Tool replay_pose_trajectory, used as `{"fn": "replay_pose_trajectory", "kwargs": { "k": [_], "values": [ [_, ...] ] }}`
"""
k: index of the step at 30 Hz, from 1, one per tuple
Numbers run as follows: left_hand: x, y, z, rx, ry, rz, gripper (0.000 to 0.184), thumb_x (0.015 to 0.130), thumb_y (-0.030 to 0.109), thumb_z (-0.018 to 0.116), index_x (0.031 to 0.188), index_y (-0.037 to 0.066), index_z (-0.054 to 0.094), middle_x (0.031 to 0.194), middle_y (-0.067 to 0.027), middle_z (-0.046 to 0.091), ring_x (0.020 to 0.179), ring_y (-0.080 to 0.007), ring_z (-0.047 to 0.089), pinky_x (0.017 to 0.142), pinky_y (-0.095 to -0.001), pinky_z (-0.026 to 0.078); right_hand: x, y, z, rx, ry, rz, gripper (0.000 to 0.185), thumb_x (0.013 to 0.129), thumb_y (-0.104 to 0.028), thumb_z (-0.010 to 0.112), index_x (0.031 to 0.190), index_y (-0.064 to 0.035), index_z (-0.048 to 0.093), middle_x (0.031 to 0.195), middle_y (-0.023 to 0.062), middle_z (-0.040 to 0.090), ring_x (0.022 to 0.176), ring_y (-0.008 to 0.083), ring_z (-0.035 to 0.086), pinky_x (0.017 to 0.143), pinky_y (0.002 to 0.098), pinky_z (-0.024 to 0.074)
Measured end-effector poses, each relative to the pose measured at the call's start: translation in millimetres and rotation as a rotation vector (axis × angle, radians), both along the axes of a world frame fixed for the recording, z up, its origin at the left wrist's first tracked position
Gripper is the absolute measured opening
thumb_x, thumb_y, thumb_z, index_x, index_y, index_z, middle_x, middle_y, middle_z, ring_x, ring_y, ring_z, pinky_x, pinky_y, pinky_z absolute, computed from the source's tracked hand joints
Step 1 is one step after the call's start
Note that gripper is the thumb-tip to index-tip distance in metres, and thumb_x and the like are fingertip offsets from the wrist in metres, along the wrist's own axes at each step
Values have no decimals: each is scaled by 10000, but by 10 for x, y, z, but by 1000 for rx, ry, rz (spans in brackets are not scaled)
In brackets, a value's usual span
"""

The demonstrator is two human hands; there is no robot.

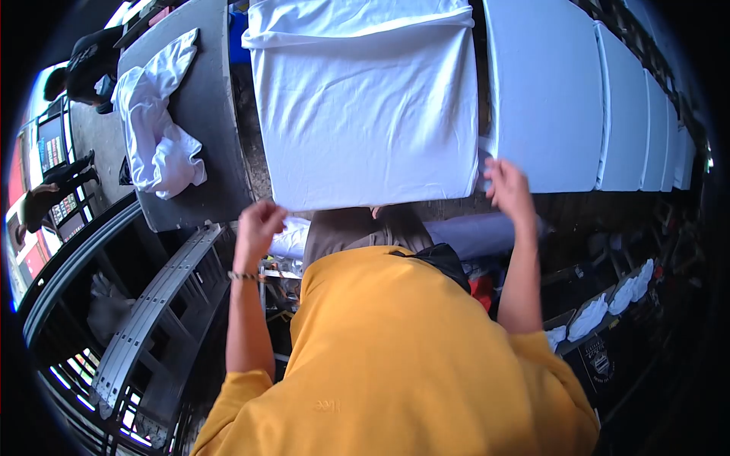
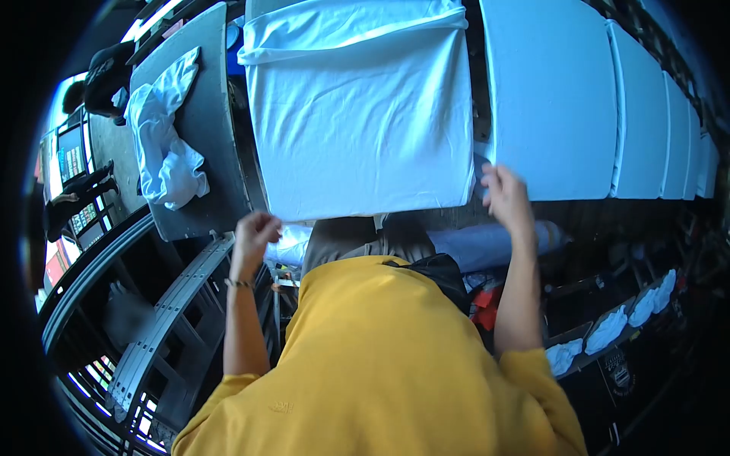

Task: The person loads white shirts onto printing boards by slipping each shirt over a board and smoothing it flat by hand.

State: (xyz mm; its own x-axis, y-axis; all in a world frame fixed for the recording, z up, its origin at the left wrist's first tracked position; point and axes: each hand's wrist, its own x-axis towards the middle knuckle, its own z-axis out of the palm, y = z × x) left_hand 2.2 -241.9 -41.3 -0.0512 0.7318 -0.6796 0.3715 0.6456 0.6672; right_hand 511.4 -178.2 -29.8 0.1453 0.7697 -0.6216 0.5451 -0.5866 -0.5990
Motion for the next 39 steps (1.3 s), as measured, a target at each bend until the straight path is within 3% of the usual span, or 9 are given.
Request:
{"fn": "replay_pose_trajectory", "kwargs": {
  "k": [2, 6, 11, 14, 16, 19, 26, 34, 39],
  "values": [
    [-18, -587, -204, -126, -25, 105, 301, 876, 104, 744, 1112, -9, 597, 945, -93, 671, 709, -124, 654, 597, -274, 524, -71, -546, -120, 102, 42, 11, 396, 959, -27, 490, 1349, 20, 530, 1036, 184, 700, 580, 141, 638, 524, 287, 520],
    [179, -789, -526, 279, 231, 82, 647, 802, 176, 815, 1318, -8, 471, 1141, -167, 633, 719, -174, 649, 652, -336, 544, -220, -943, -741, 284, 19, 51, 535, 895, -51, 595, 1406, 25, 457, 1078, 222, 683, 780, 237, 681, 707, 362, 537],
    [190, -612, -904, 416, 186, 207, 213, 908, 191, 703, 1049, 37, 660, 697, -24, 634, 637, -89, 560, 598, -271, 458, -290, -865, -951, 521, 30, 12, 297, 855, -51, 642, 1132, 16, 558, 896, 176, 669, 803, 273, 661, 742, 392, 512],
    [57, -602, -1113, 446, 138, 229, 183, 930, 202, 681, 936, 21, 652, 709, -24, 629, 629, -99, 562, 585, -285, 449, -174, -859, -1277, 641, -95, 118, 139, 876, -57, 642, 951, 26, 560, 787, 137, 665, 728, 238, 669, 678, 369, 511],
    [-48, -639, -1125, 519, 462, 53, 199, 901, 186, 681, 895, -5, 625, 758, -122, 612, 685, -261, 594, 636, -350, 470, -101, -940, -1275, 582, -47, 60, 128, 896, -77, 649, 916, 25, 575, 747, 134, 668, 666, 215, 684, 621, 363, 516],
    [91, -681, -536, 585, 540, 14, 236, 889, 210, 668, 889, -22, 626, 847, -168, 620, 765, -340, 608, 716, -420, 485, -135, -1044, -801, 544, 47, -73, 102, 844, -40, 658, 868, 19, 578, 746, 216, 646, 677, 406, 651, 614, 436, 501],
    [114, -759, -628, 603, 601, -25, 235, 899, 225, 644, 905, -10, 636, 867, -186, 635, 817, -381, 612, 754, -446, 487, -112, -1025, -1181, 748, -279, 24, 18, 836, 6, 609, 842, 23, 609, 749, 240, 659, 759, 423, 673, 632, 451, 514],
    [-8, -992, -866, 454, 504, -85, 204, 861, 196, 683, 933, 8, 657, 883, -149, 699, 790, -337, 651, 744, -453, 513, -215, -1114, -1137, 845, -224, -38, 75, 856, -44, 645, 898, 5, 606, 766, 168, 681, 693, 366, 676, 640, 417, 527],
    [908, -789, -162, 726, 551, -175, 287, 840, 144, 731, 1106, 52, 674, 1116, -139, 664, 1018, -309, 648, 881, -385, 522, -898, -1031, -529, 934, -331, 275, 190, 853, -82, 631, 1036, -30, 641, 1133, 171, 618, 1067, 363, 590, 912, 436, 485]
  ]
}}
